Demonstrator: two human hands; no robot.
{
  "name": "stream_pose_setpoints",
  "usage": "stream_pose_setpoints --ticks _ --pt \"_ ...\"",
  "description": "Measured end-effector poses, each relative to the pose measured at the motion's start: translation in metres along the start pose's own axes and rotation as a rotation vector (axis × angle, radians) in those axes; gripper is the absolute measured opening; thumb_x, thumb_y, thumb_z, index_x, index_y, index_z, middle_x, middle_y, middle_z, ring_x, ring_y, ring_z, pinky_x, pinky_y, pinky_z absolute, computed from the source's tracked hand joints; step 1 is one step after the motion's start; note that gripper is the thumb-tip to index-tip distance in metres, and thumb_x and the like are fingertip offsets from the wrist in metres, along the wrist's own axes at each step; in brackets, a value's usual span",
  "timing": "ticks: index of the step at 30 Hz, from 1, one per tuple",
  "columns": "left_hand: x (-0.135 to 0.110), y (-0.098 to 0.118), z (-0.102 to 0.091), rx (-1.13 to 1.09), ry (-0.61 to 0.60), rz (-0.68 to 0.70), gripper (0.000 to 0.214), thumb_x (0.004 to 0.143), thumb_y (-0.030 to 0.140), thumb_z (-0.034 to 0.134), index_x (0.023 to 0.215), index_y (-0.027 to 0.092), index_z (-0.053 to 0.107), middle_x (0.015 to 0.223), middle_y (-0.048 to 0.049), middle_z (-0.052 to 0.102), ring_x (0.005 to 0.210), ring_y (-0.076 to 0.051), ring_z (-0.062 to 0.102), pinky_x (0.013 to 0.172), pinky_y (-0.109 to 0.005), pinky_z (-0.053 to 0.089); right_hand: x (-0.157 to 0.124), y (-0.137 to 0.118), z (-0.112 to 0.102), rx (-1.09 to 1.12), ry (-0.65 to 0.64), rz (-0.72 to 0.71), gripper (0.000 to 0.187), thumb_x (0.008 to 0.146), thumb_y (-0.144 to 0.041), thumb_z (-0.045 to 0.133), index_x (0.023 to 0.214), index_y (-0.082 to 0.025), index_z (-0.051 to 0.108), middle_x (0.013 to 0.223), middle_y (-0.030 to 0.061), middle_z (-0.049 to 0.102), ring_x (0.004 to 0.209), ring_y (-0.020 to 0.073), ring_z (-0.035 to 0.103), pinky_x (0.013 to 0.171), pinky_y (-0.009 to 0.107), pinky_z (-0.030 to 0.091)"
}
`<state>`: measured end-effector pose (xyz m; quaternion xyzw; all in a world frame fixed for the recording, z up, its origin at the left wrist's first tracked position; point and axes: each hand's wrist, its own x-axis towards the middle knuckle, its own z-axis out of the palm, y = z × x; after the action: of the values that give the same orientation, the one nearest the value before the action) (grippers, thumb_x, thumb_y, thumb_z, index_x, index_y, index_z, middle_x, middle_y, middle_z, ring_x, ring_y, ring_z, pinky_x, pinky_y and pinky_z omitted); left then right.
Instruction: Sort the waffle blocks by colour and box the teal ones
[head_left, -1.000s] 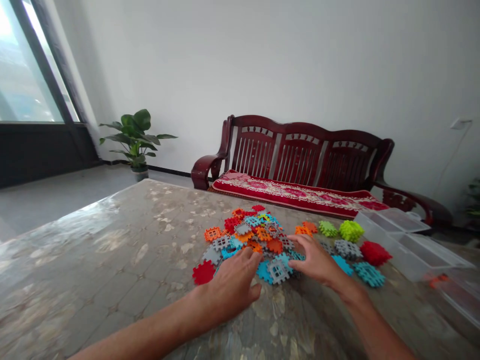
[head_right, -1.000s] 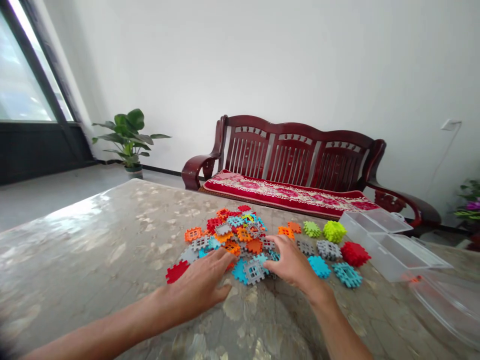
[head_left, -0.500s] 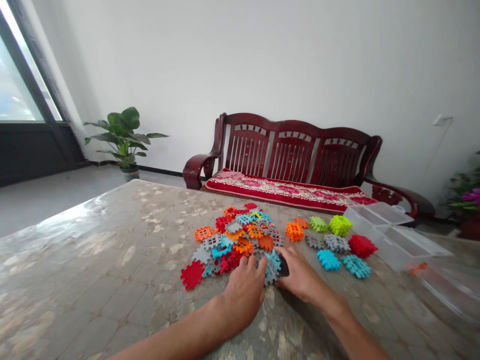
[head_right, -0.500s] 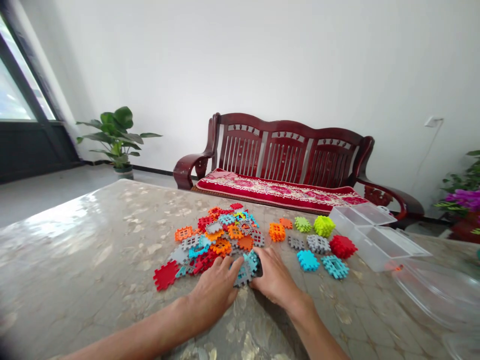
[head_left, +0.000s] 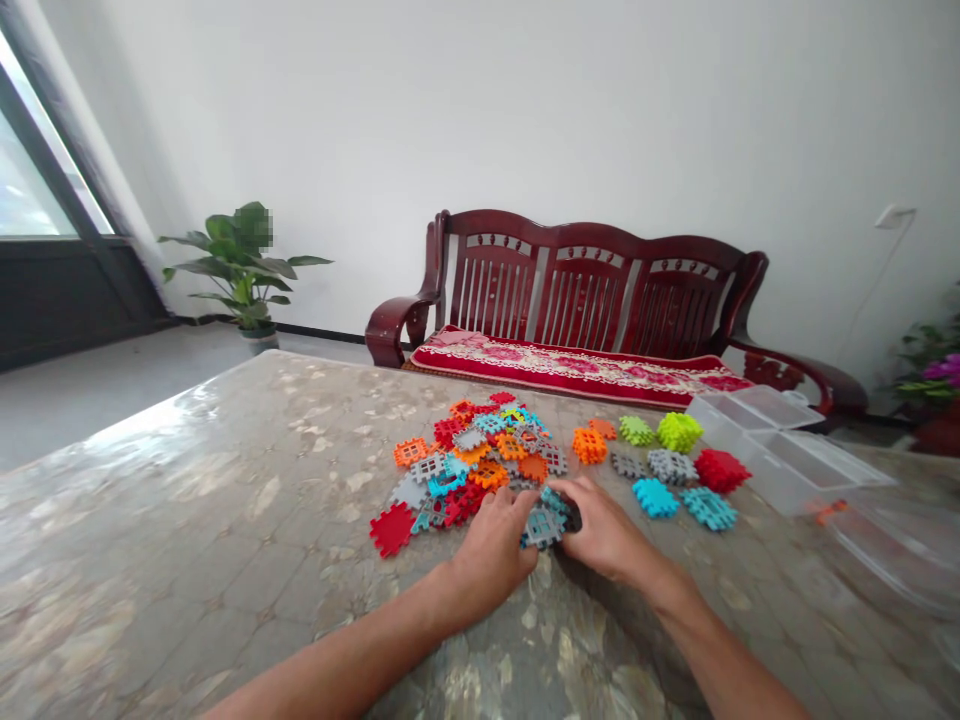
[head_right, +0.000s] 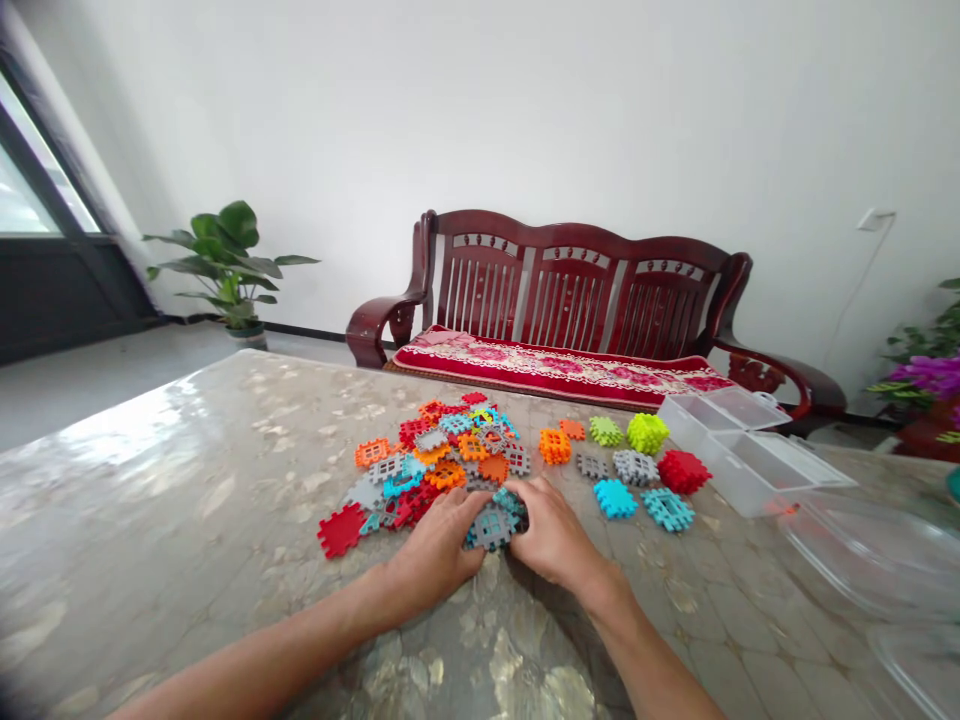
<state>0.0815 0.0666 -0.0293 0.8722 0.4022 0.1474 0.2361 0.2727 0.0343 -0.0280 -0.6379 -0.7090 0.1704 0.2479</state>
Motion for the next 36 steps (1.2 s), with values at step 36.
stream_pose_setpoints --ticks 36 --pt "0.043 -0.159 -0.068 0.271 0.181 -0.285 0.059 0.098 0.055 0.029 0.148 0.027 0.044 0.157 -0.0094 0.045 0.148 -0.027 0.033 0.120 -0.050 0.023 0.221 0.034 0.019 -0.143 0.011 0.022 0.053 0.099 -0.049 0.043 0.143 -0.021 0.054 0.159 0.0112 0.038 0.151 0.0283 0.024 0.122 0.047 0.017"
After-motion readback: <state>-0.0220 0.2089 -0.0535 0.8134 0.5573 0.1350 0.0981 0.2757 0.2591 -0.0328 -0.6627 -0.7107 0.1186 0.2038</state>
